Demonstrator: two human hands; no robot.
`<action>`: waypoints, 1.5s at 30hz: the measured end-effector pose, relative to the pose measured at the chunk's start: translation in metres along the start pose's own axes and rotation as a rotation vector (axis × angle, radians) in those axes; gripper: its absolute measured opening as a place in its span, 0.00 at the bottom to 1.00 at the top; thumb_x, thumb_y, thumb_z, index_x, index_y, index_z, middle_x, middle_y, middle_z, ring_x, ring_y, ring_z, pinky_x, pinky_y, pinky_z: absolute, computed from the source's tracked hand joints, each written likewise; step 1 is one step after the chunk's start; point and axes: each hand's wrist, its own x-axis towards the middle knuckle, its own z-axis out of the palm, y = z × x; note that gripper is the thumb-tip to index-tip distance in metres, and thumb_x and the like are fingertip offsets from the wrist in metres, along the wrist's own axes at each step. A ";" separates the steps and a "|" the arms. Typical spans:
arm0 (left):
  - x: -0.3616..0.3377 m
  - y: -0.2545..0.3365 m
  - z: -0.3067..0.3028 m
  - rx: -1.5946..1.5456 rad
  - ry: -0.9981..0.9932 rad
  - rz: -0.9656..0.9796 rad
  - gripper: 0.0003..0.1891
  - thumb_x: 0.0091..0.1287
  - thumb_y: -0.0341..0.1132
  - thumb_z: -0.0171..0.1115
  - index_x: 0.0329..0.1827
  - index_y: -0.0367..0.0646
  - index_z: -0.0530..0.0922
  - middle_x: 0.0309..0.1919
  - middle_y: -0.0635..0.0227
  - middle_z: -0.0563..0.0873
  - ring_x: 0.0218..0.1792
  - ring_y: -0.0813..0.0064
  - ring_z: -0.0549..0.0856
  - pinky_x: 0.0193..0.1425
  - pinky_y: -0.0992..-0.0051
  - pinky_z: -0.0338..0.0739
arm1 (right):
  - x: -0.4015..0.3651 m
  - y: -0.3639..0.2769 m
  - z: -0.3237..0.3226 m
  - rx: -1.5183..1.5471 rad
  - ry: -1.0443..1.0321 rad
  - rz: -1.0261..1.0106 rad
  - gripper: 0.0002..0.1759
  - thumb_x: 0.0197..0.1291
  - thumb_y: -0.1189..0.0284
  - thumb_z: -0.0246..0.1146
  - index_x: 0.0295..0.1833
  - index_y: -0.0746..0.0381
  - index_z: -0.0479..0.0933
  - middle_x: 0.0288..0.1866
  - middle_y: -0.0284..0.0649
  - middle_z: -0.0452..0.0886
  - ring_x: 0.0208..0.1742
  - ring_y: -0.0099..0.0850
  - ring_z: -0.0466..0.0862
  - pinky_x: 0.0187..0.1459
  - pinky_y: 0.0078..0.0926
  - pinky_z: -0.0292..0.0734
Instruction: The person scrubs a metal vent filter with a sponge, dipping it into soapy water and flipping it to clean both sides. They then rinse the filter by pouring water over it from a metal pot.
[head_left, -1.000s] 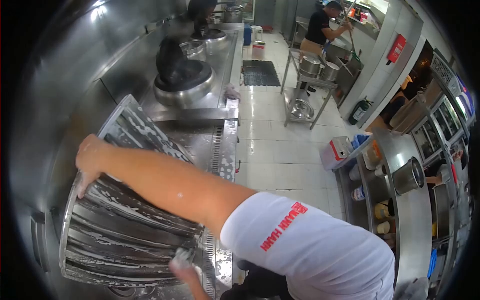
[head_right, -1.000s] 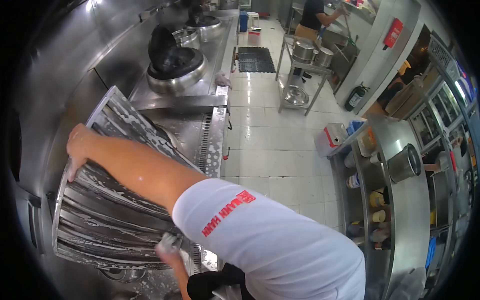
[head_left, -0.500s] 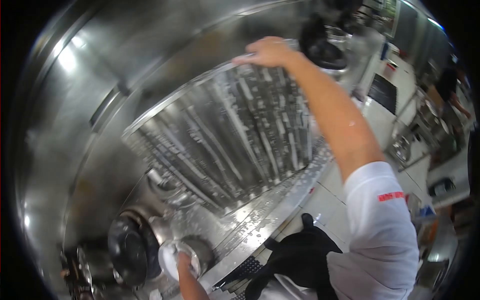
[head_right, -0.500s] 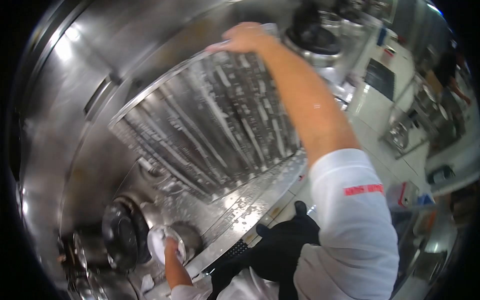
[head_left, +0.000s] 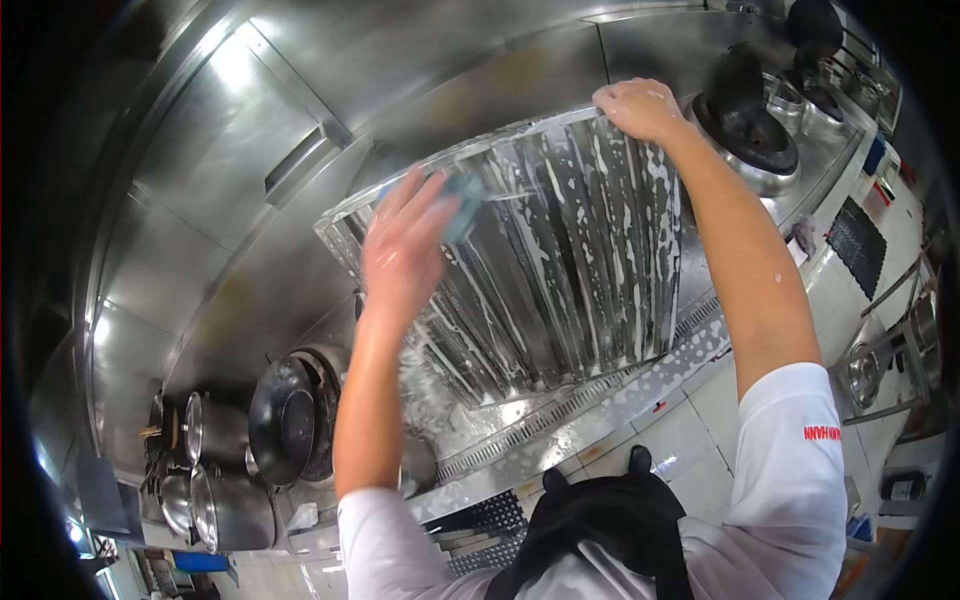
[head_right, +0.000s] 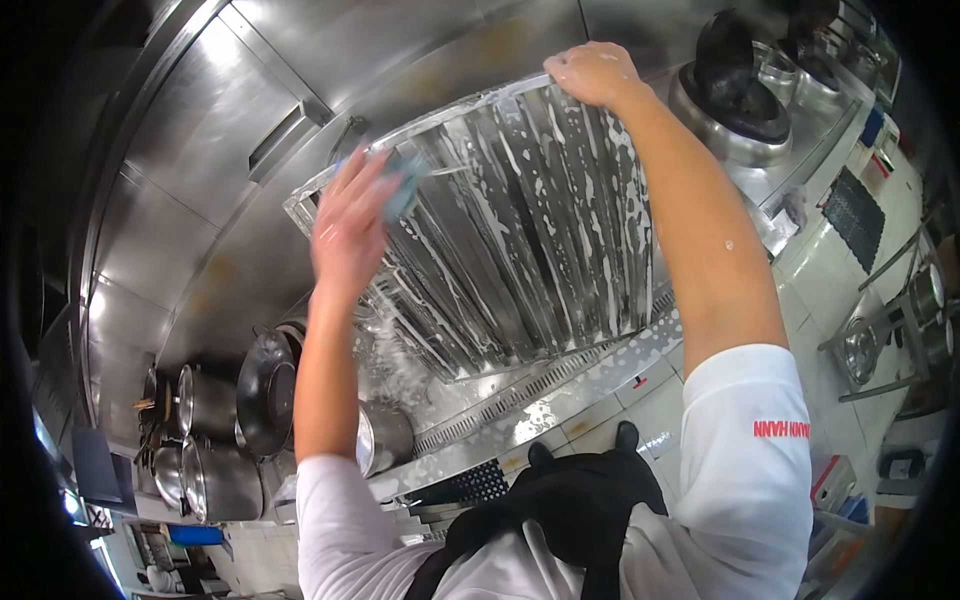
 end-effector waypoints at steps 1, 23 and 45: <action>0.029 0.003 0.032 0.075 0.004 0.039 0.22 0.57 0.21 0.59 0.55 0.47 0.82 0.65 0.62 0.79 0.70 0.55 0.74 0.70 0.55 0.71 | -0.002 0.002 0.001 -0.027 0.045 -0.028 0.18 0.65 0.60 0.48 0.41 0.53 0.83 0.42 0.39 0.87 0.49 0.44 0.84 0.50 0.43 0.77; -0.021 0.022 0.191 -0.021 0.178 0.207 0.24 0.61 0.33 0.54 0.63 0.52 0.78 0.65 0.65 0.79 0.68 0.54 0.75 0.61 0.54 0.77 | -0.012 0.008 0.017 -0.041 0.291 -0.203 0.14 0.59 0.61 0.54 0.30 0.53 0.82 0.33 0.39 0.87 0.39 0.40 0.87 0.39 0.44 0.78; 0.081 0.036 0.151 -0.125 0.257 0.340 0.32 0.48 0.26 0.62 0.62 0.51 0.80 0.55 0.62 0.81 0.52 0.59 0.79 0.55 0.58 0.74 | -0.008 0.005 -0.002 -0.124 0.063 -0.089 0.15 0.65 0.63 0.49 0.41 0.53 0.82 0.46 0.40 0.87 0.49 0.42 0.85 0.49 0.44 0.78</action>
